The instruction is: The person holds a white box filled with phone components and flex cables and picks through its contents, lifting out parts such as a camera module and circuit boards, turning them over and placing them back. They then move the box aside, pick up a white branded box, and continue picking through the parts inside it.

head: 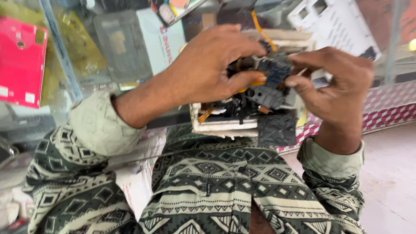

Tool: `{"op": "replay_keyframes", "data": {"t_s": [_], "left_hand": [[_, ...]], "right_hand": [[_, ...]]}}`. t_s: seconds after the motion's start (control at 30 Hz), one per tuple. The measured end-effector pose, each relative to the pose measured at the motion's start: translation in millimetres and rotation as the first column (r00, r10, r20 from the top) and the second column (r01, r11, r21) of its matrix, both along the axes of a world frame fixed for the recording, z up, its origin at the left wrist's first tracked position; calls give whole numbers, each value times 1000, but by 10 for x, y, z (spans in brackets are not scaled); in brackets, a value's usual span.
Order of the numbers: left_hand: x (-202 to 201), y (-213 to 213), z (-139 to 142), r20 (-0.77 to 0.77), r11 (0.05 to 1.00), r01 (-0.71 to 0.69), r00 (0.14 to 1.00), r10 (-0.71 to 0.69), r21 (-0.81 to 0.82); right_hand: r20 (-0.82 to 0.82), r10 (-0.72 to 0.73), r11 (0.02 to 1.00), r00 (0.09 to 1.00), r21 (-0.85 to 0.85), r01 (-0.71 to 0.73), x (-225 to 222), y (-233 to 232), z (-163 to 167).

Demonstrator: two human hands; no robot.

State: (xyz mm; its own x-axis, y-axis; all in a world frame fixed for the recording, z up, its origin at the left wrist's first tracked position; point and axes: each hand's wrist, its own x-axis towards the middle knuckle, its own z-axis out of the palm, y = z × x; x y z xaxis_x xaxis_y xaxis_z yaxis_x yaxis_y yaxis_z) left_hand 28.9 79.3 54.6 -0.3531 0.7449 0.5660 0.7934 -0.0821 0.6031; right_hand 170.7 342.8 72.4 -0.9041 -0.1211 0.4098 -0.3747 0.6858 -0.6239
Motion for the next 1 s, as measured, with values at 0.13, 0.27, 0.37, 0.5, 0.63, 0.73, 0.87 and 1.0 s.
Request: {"op": "replay_keyframes", "data": {"t_s": [0.13,0.27,0.37,0.5,0.63,0.73,0.87,1.0], "left_hand": [[29,-27,-122,18,999,17,1000,-18,27],[44,-17,-139,16,1000,-20,1000,20,11],[52,14,-117,-17,998,-52,998,53,20],[41,53,-165,-12,999,-47,999,47,22],[23,82,-333,-44,993,-74,996,78,88],[-5,109,-458,-17,993,-99,995,100,69],[-69,83,-466,33,994,-82,996,80,71],[-115,26,-315,297,999,-4,955,-9,43]], "right_hand": [[-15,-80,995,997,50,81,252,120,-123],[-177,-68,978,982,182,100,742,-89,-64],[-238,232,916,943,381,-129,1020,-405,173],[-121,347,694,930,701,-168,1013,-841,329],[-142,385,323,912,946,11,824,-1081,126],[-206,435,194,877,972,133,798,-1211,-91],[-195,435,268,879,960,81,654,-1326,-346],[-206,442,338,873,940,50,533,-1362,-320]]}}
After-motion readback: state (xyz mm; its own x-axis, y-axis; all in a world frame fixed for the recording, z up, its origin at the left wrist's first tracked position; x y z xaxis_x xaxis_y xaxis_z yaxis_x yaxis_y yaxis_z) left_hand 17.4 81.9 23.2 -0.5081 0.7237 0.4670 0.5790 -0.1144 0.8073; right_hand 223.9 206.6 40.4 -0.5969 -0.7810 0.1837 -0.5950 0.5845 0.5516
